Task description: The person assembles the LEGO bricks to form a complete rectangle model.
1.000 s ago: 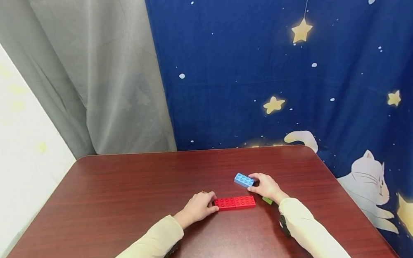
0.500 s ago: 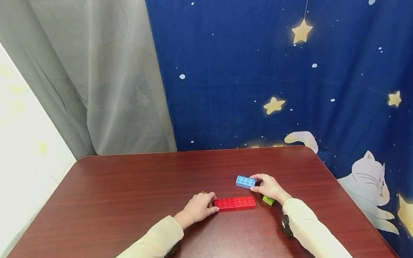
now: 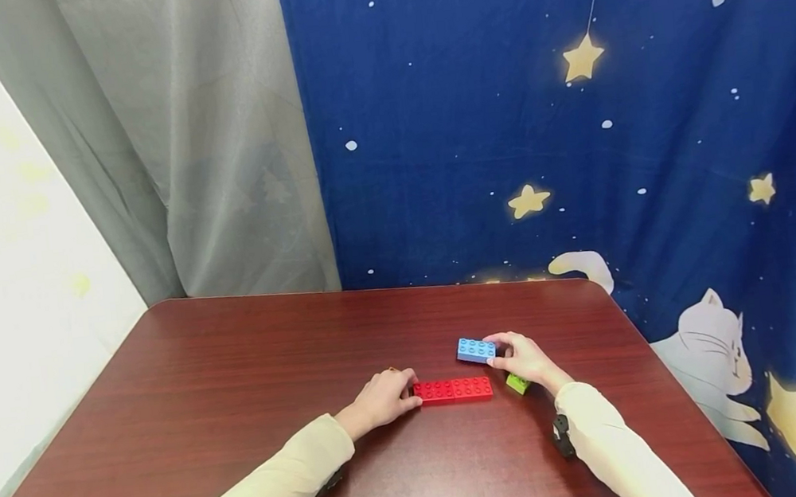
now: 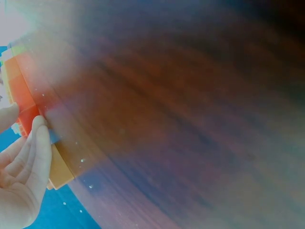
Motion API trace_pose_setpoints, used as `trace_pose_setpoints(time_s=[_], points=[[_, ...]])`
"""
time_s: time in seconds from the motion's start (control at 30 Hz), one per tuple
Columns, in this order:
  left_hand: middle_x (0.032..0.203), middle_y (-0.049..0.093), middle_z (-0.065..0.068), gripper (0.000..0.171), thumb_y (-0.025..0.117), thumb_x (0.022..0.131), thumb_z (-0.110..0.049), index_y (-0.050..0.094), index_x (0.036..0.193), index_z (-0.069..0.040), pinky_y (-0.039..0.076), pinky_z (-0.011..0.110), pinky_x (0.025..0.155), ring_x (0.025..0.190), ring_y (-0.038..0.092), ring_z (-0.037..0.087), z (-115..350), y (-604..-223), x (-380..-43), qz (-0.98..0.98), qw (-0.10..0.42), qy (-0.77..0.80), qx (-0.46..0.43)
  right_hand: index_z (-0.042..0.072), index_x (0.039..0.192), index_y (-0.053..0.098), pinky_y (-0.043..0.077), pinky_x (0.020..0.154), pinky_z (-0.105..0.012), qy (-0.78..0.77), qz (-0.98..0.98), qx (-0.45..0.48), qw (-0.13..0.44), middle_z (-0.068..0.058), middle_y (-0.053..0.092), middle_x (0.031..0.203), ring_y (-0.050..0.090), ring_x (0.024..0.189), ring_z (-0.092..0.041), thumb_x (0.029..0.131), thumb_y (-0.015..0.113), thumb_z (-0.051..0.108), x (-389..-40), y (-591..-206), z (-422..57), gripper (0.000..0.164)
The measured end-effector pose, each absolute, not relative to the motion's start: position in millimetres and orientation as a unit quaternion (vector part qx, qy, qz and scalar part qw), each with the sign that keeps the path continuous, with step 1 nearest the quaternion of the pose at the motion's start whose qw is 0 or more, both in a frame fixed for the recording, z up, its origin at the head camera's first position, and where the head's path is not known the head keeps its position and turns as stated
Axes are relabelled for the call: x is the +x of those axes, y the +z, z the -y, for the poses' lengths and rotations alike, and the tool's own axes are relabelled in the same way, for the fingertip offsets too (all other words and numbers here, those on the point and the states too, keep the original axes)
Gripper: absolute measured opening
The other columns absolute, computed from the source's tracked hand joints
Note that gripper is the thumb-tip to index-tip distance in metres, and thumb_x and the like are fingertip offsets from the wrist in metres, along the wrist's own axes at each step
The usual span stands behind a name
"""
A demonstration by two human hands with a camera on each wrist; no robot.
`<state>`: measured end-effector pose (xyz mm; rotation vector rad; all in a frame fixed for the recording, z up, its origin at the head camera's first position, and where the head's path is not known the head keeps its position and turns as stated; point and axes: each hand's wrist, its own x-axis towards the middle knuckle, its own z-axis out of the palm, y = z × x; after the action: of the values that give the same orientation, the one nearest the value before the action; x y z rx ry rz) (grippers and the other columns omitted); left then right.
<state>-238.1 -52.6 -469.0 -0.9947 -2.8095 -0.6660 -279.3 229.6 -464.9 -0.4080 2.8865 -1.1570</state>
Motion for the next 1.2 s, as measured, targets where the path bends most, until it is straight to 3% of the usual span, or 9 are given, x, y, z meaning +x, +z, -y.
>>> trace_pose_setpoints(time_s=[0.77, 1.2], points=[[0.059, 0.044, -0.014, 0.024, 0.068, 0.077, -0.026, 0.058, 0.090, -0.008, 0.041, 0.025, 0.054, 0.056, 0.046, 0.004, 53.1, -469.2, -238.4, 0.920, 0.049, -0.213, -0.326, 0.014, 0.112, 0.059, 0.039, 0.055, -0.026, -0.358, -0.916, -0.179, 0.004, 0.000, 0.054, 0.088, 0.046, 0.066, -0.016, 0.074, 0.070, 0.012, -257.4, -452.4, -238.9, 0.039], [0.059, 0.044, -0.013, 0.024, 0.068, 0.077, -0.026, 0.058, 0.090, -0.008, 0.041, 0.024, 0.054, 0.056, 0.046, 0.003, 53.1, -469.6, -238.5, 0.920, 0.048, -0.215, -0.326, 0.011, 0.113, 0.058, 0.039, 0.053, -0.025, -0.354, -0.908, -0.222, -0.005, 0.001, 0.052, 0.086, 0.046, 0.067, -0.015, 0.076, 0.069, 0.014, -246.1, -451.7, -238.4, 0.039]])
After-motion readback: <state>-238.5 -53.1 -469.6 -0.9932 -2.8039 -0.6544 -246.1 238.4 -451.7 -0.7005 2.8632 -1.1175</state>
